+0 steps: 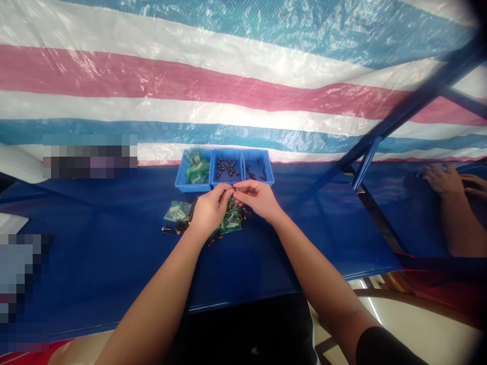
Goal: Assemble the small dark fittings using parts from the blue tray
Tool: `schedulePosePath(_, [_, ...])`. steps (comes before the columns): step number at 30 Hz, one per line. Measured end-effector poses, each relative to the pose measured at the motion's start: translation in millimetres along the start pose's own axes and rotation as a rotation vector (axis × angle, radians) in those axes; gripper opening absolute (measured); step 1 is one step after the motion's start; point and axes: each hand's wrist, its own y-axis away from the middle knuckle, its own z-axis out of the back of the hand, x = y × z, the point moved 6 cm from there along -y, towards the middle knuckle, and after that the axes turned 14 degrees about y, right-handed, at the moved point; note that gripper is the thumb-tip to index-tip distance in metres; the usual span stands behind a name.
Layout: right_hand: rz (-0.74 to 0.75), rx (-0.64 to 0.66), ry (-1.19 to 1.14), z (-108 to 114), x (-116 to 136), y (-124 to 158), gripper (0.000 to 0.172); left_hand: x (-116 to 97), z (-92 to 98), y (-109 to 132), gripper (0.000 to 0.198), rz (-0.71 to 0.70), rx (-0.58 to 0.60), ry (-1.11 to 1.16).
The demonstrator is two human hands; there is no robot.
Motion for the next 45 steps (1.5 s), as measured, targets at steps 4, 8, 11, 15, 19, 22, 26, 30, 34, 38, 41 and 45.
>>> schedulePosePath(4, [-0.012, -0.040, 0.036, 0.4, 1.0, 0.7, 0.035, 0.8, -0.1, -0.2, 0.030, 0.007, 0.009, -0.007])
schedulePosePath(8, [-0.019, -0.073, 0.007, 0.9, 0.4, 0.0, 0.032, 0.0, 0.1, 0.4, 0.030, 0.021, 0.008, -0.001])
schedulePosePath(11, [-0.022, -0.065, -0.036, 2.2, -2.3, -1.4, 0.034, -1.9, 0.8, 0.9, 0.030, 0.034, -0.005, 0.011])
schedulePosePath(15, [-0.035, -0.039, -0.035, 3.3, -5.5, -2.9, 0.037, -4.5, 0.1, 0.7, 0.029, 0.004, -0.013, 0.008])
schedulePosePath(19, [-0.038, -0.037, -0.031, 1.9, -5.3, -2.9, 0.037, -2.2, -0.5, 0.4, 0.028, -0.014, -0.019, -0.003])
schedulePosePath(22, [0.014, -0.047, -0.027, 0.9, -2.0, -1.9, 0.040, -0.2, -0.5, 0.4, 0.028, -0.018, -0.010, 0.007])
schedulePosePath(26, [0.042, -0.059, 0.037, -0.3, -1.6, -0.7, 0.036, 0.7, 0.3, 0.4, 0.030, -0.009, -0.007, 0.017])
schedulePosePath(30, [0.031, -0.092, 0.070, 0.5, -3.8, -0.8, 0.032, 0.1, 0.5, 0.5, 0.032, 0.010, -0.013, 0.001])
schedulePosePath(34, [0.039, -0.100, 0.065, 2.5, -3.6, -1.1, 0.030, -1.6, 0.6, 0.7, 0.032, 0.023, -0.031, -0.008])
schedulePosePath(38, [0.023, -0.088, 0.072, 3.6, -3.5, -1.5, 0.030, -3.3, 0.8, 0.7, 0.029, 0.009, -0.043, -0.022])
schedulePosePath(41, [0.020, -0.082, 0.064, 2.8, -3.8, -1.9, 0.031, -2.9, 0.4, 0.8, 0.028, 0.007, -0.038, -0.018])
schedulePosePath(45, [0.048, -0.096, 0.086, 1.7, -4.7, -2.0, 0.032, -1.1, -0.8, 1.0, 0.027, 0.029, -0.022, -0.003])
